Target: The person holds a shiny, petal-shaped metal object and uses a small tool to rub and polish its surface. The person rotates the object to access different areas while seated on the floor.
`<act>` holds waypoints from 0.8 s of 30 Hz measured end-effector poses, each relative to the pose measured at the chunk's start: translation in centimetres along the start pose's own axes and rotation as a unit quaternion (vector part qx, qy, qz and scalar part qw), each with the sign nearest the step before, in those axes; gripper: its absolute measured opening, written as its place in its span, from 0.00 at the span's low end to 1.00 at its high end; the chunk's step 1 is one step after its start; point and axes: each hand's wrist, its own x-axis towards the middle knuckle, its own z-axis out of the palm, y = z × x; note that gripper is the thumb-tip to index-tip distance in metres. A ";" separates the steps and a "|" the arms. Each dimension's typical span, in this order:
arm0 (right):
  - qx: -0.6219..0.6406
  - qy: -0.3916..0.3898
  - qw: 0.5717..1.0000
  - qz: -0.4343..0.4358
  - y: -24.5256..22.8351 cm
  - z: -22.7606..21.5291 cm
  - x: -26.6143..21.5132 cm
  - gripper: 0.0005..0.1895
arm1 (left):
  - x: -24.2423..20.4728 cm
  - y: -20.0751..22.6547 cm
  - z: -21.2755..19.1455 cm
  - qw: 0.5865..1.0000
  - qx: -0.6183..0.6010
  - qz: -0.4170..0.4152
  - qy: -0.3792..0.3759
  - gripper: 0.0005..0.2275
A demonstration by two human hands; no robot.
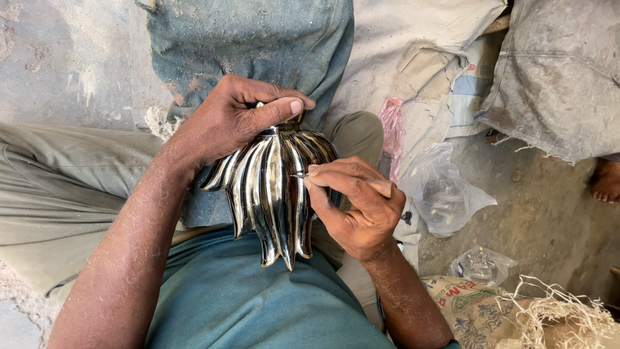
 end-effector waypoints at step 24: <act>-0.005 0.049 0.999 0.011 -1.4 1.0 -2.7 0.11 | -0.1 -0.3 -0.1 1.000 0.006 0.028 -0.003 0.12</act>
